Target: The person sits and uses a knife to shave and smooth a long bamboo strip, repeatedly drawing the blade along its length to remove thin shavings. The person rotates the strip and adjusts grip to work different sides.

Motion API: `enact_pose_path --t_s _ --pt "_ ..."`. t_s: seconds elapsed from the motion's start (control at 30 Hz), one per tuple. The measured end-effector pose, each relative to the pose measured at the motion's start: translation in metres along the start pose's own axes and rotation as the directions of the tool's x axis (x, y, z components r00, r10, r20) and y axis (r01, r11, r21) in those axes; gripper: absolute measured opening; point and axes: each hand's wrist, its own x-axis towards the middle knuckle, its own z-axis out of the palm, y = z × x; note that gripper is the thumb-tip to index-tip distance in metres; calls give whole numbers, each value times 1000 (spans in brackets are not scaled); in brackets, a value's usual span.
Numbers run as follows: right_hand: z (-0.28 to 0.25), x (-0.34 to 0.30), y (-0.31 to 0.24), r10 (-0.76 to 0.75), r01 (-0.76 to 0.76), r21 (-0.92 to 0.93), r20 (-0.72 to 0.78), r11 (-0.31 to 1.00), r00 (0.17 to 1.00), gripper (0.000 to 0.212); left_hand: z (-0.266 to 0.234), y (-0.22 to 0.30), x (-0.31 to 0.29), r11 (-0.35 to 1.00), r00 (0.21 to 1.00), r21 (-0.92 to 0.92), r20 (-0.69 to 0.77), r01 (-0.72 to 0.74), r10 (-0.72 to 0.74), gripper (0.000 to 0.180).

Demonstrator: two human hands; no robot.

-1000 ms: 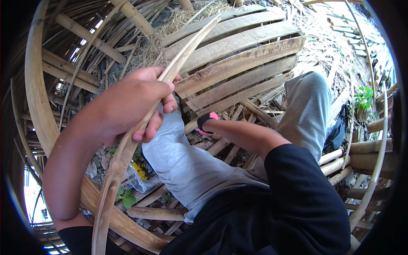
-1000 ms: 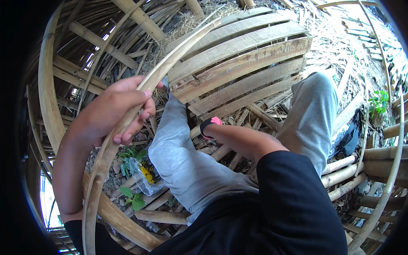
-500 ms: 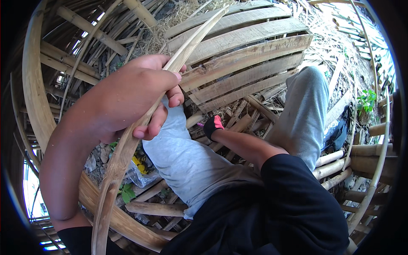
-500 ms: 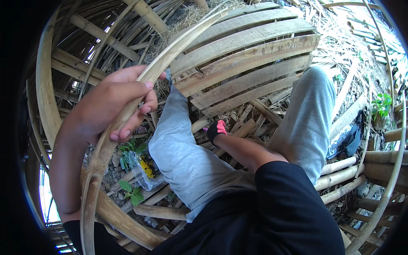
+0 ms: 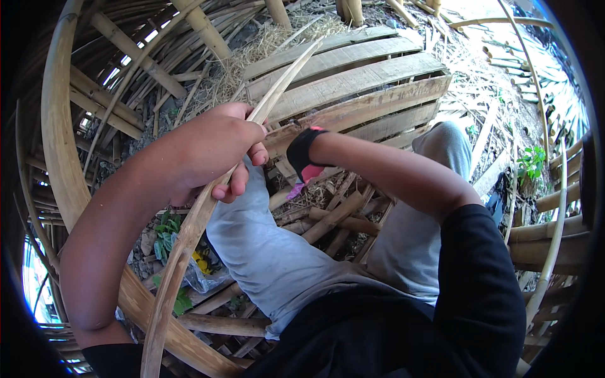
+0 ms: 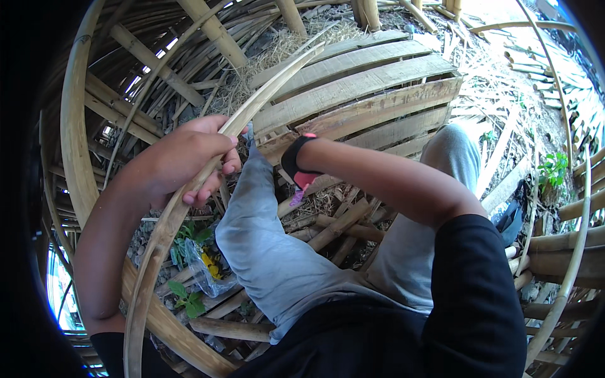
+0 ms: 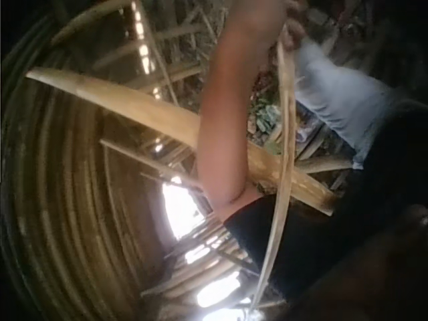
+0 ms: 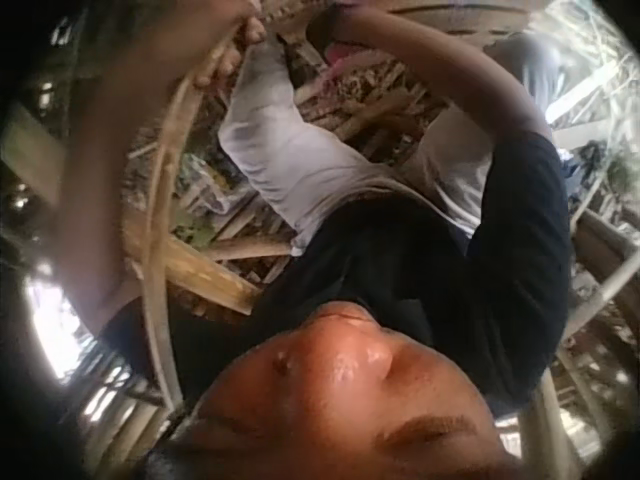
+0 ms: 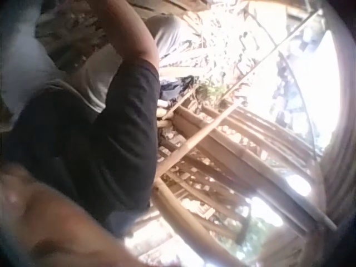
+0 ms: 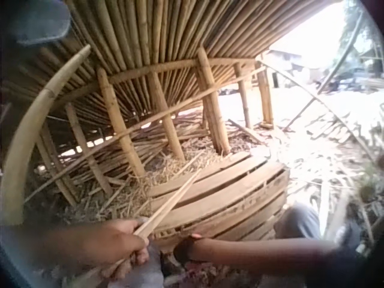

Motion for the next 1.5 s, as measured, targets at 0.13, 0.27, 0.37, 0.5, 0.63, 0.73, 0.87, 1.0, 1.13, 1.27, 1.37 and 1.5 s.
enact_pose_path --t_s 0.13,0.27,0.37,0.5,0.63,0.73,0.87,1.0,1.13,1.27,1.37,1.5 --pt "-52 -75 48 184 -190 -9 -204 982 961 39 -3 4 0 1000 1000 0 2 -26 26 25" --pt "-103 -133 84 336 -346 26 -310 938 889 39 -4 4 4 999 999 7 12 -46 46 21" --pt "-122 -145 107 389 -419 -8 -352 908 851 39 -4 4 2 999 999 27 9 -42 42 21" --pt "-131 -137 130 411 -459 -61 -352 886 841 39 -3 1 3 999 999 33 27 -17 16 24" --pt "-135 -127 151 432 -489 -114 -326 865 841 39 0 0 10 999 996 47 92 -2 -2 29" --pt "-140 -114 159 422 -485 -163 -311 859 852 38 -1 -3 10 998 990 64 142 14 -23 45" --pt "-142 -97 168 417 -475 -231 -260 849 871 38 -1 -11 20 993 981 97 171 73 -89 44" --pt "-145 -81 174 406 -451 -283 -207 846 890 38 3 -9 19 994 981 74 167 85 -97 34" --pt "-147 -72 181 399 -431 -314 -165 846 902 38 3 -11 22 990 976 82 174 116 -128 36" --pt "-146 -62 185 389 -419 -311 -156 853 908 38 3 -11 21 993 977 88 189 83 -98 42" --pt "-139 -63 185 376 -405 -73 -256 911 891 38 0 -14 24 991 974 109 205 74 -96 49" --pt "-105 -51 173 602 -325 510 -615 796 510 44 4 -17 24 992 984 73 141 100 -110 44"
